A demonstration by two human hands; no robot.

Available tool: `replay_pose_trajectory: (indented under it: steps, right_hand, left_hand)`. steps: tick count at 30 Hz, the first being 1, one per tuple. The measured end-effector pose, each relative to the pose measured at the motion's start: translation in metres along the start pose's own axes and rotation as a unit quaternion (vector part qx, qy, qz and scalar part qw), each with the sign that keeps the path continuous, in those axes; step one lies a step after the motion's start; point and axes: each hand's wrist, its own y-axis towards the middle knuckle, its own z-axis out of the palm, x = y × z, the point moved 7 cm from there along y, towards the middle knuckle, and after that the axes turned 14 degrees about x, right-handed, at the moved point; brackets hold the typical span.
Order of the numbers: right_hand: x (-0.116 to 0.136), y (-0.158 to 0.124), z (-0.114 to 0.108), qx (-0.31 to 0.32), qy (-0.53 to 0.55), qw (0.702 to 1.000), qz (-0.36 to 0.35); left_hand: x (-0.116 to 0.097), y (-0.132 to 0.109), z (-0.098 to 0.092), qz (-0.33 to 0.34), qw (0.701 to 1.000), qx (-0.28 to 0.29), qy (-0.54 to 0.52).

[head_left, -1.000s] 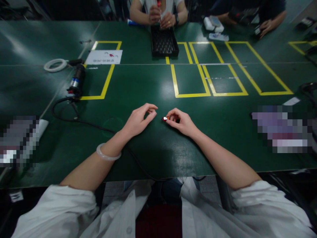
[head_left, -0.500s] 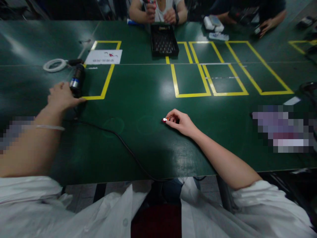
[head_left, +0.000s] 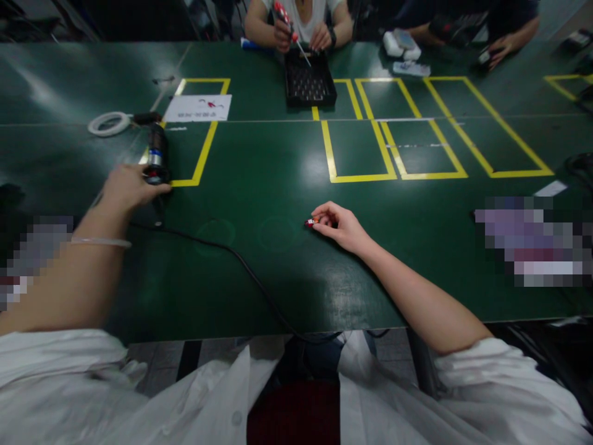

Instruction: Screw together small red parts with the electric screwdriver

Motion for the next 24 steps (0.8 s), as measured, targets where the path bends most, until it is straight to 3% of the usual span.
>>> replay_pose_trajectory:
  steps: [2,5,16,20,24]
  right_hand:
    - [0.0,0.001,0.0,-0.002,0.009,1.0,-0.002]
    - [-0.001,0.002,0.0,-0.001,0.002,1.0,0.004]
    - [0.001,0.002,-0.003,-0.021,-0.001,1.0,-0.007]
    - [0.002,0.001,-0.003,-0.028,-0.009,0.999,-0.018]
    - [0.006,0.0,-0.004,-0.03,-0.045,0.998,-0.02]
  left_hand:
    - [-0.021,-0.014,0.002,-0.03,0.999,0.013,0.016]
    - [-0.066,-0.04,0.001,-0.008,1.0,0.017,0.011]
    - [-0.23,-0.133,0.008,0.189,0.982,-0.013,0.02]
    - [-0.276,-0.162,0.012,0.256,0.966,-0.023,0.037]
    - [-0.304,-0.182,0.015,0.308,0.95,-0.025,0.032]
